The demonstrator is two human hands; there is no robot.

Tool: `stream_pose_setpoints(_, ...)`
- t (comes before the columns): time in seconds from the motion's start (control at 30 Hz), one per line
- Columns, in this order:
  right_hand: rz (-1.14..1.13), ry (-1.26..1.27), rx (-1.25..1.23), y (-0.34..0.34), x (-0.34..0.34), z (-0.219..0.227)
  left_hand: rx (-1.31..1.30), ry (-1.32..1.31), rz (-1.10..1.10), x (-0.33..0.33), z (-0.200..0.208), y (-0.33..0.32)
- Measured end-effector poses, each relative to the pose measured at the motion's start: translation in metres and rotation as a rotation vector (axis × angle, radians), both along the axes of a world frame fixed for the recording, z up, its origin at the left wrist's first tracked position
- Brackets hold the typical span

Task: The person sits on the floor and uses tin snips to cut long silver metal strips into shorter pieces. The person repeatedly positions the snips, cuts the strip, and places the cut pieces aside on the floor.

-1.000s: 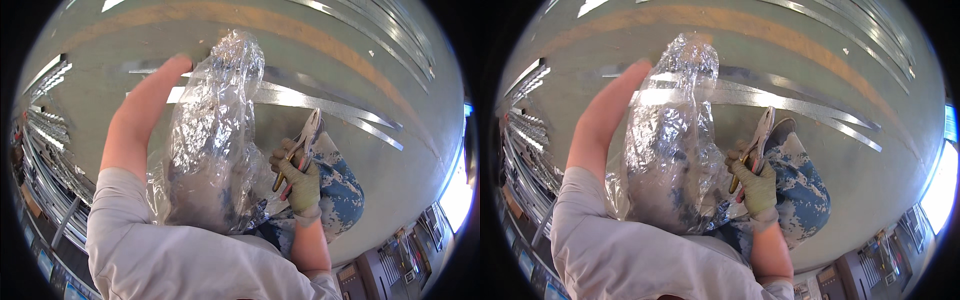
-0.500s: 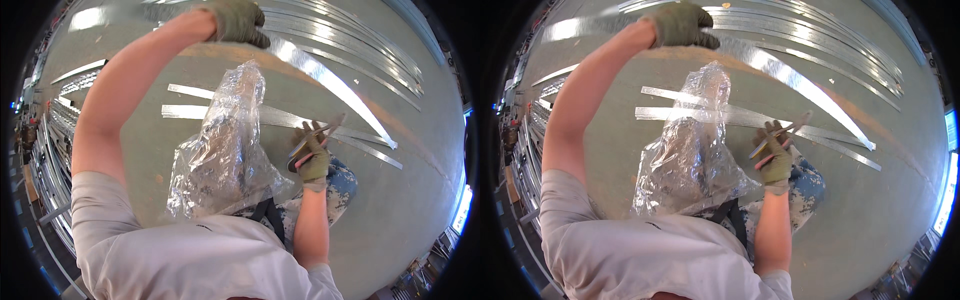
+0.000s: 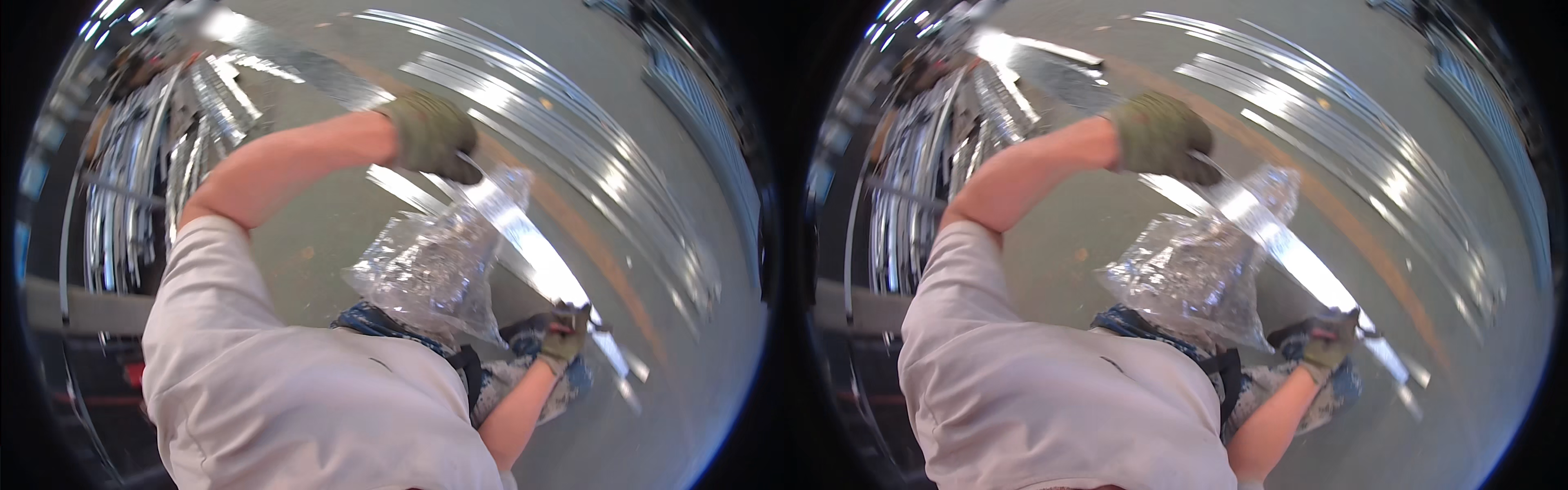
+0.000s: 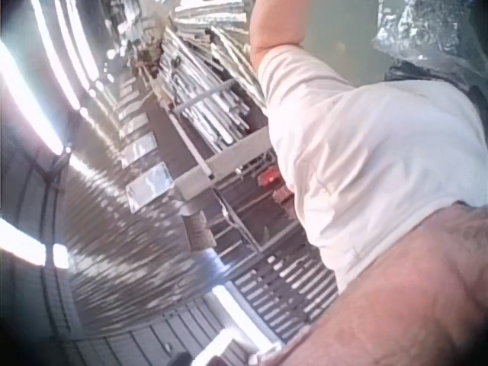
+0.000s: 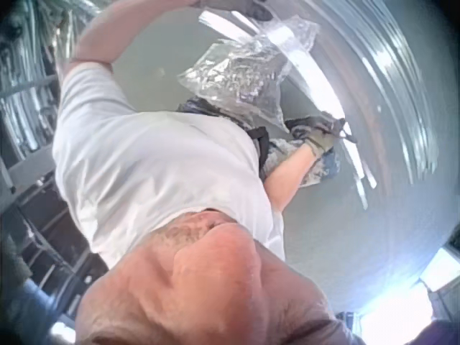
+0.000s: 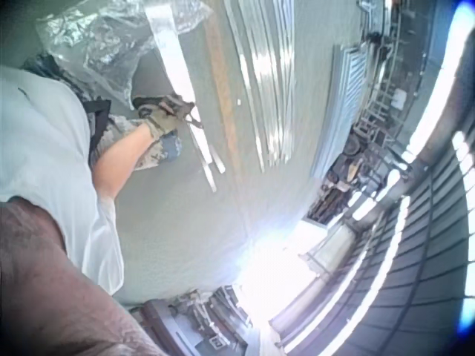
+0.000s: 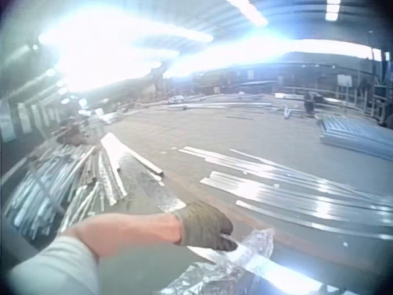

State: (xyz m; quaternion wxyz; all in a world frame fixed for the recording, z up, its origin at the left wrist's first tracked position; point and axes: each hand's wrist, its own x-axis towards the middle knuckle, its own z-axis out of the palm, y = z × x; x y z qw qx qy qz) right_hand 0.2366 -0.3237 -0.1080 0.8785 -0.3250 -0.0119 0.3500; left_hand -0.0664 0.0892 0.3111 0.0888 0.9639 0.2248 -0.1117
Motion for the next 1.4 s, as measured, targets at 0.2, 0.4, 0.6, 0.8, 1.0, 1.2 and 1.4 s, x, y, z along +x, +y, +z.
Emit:
stream_pose_setpoints(0.2,-0.022,0.140,0.159,0.003,0.001,0.040,0.025,-0.037,-0.028,-0.048,-0.038,-0.007)
stream_pose_setpoints(0.4,-0.137,-0.115,0.081,-0.012,-0.015,0.046,-0.148,-0.065,-0.004,-0.096,-0.091,0.017)
stream_pose_setpoints(0.6,-0.208,-0.399,-0.157,0.027,-0.077,0.090,-0.042,-0.109,-0.164,-0.103,-0.123,-0.009)
stream_pose_setpoints(0.8,-0.028,-0.279,-0.041,0.095,-0.148,0.177,0.181,-0.413,-0.241,-0.060,-0.156,-0.072)
stream_pose_setpoints(1.0,0.189,-0.354,-0.072,0.116,-0.213,0.230,-0.089,-0.449,-0.190,-0.033,-0.165,-0.071)
stream_pose_setpoints(1.2,-0.065,-0.449,-0.277,0.067,-0.179,0.242,-0.156,-0.511,-0.069,-0.105,-0.165,-0.045)
stream_pose_setpoints(1.4,-0.095,-0.398,0.018,0.017,-0.105,0.227,-0.189,-0.545,-0.058,-0.171,-0.199,-0.013)
